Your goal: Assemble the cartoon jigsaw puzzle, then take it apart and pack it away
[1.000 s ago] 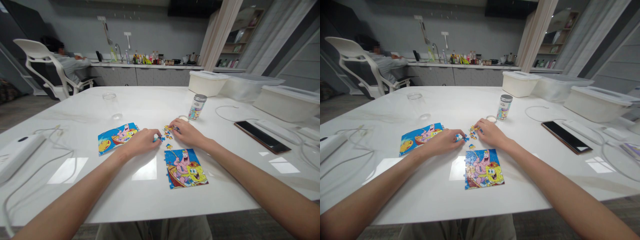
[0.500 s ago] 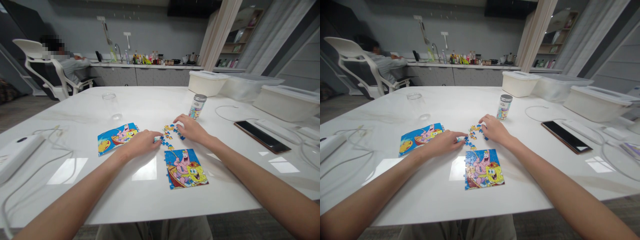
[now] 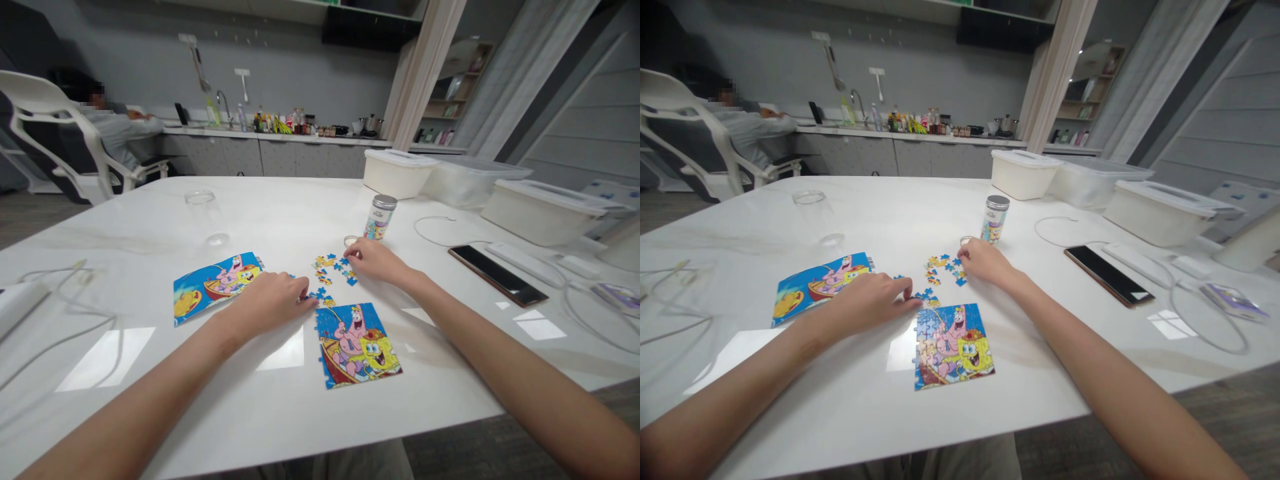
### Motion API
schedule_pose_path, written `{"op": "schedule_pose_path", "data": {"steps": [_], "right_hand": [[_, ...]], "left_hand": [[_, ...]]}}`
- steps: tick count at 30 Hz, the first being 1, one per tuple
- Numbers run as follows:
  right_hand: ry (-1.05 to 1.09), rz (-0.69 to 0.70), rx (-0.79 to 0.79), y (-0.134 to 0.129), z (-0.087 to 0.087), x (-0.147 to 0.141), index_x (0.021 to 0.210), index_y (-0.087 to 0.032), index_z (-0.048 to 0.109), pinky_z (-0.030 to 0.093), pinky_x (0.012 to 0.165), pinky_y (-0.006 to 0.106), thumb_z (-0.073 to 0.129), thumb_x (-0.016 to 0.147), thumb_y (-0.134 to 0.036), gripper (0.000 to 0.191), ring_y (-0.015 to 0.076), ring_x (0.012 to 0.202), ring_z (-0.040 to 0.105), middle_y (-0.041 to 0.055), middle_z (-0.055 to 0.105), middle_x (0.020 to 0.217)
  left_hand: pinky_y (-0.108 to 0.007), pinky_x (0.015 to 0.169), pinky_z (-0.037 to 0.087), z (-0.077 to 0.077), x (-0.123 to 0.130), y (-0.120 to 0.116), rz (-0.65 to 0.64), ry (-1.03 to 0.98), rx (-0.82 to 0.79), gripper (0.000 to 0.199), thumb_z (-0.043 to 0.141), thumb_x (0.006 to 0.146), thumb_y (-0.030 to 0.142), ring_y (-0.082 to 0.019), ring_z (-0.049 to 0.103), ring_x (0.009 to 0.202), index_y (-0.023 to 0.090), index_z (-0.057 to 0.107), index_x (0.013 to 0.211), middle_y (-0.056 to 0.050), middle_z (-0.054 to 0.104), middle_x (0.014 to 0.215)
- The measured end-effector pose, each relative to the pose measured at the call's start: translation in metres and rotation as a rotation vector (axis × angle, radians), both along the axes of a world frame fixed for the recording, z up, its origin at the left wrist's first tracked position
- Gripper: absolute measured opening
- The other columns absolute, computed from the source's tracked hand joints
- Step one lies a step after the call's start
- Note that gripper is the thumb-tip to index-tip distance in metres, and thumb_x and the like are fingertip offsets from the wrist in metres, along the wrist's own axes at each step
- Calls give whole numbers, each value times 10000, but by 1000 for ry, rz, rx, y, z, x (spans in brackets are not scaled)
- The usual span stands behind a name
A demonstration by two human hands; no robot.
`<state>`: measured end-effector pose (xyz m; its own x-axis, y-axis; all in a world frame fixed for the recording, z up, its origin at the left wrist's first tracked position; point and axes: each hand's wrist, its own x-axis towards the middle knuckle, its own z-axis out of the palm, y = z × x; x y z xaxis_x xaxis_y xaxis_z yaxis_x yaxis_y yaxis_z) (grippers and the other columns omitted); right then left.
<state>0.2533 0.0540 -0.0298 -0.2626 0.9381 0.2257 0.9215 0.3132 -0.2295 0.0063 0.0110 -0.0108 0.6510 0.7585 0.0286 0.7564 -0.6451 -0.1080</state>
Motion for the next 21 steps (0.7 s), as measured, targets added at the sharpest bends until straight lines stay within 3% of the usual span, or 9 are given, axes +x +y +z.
{"op": "schedule_pose_path", "data": {"steps": [4, 8, 13, 21], "right_hand": [[10, 41, -27, 2, -1, 2, 970, -184, 734, 482, 713, 308, 575, 830, -208, 213, 198, 779, 634, 71, 691, 864], [72, 46, -94, 4, 1, 5, 918, -190, 746, 477, 683, 281, 599, 799, -161, 191, 165, 728, 623, 56, 705, 859], [150, 65, -162, 9, 3, 11, 896, -200, 761, 476, 647, 272, 633, 773, -161, 182, 157, 708, 621, 43, 724, 835], [179, 17, -303, 7, 6, 7, 888, -157, 754, 474, 669, 282, 670, 738, -153, 172, 159, 719, 616, 60, 716, 812]], "left_hand": [[-307, 583, 391, 8, -7, 3, 38, 84, 80, 420, 347, 971, 442, -231, 650, 642, 164, 661, 948, -101, 675, 666], [-312, 605, 397, 14, -22, 13, 95, 155, 80, 380, 349, 966, 374, -235, 656, 652, 164, 664, 1001, -103, 688, 684], [-303, 608, 395, 14, -34, 20, 2, 159, 2, 393, 350, 961, 360, -211, 646, 624, 210, 713, 959, -84, 705, 712], [-310, 589, 394, 13, -26, 13, -58, 176, -30, 353, 385, 949, 310, -220, 650, 630, 182, 709, 999, -88, 686, 685]]}}
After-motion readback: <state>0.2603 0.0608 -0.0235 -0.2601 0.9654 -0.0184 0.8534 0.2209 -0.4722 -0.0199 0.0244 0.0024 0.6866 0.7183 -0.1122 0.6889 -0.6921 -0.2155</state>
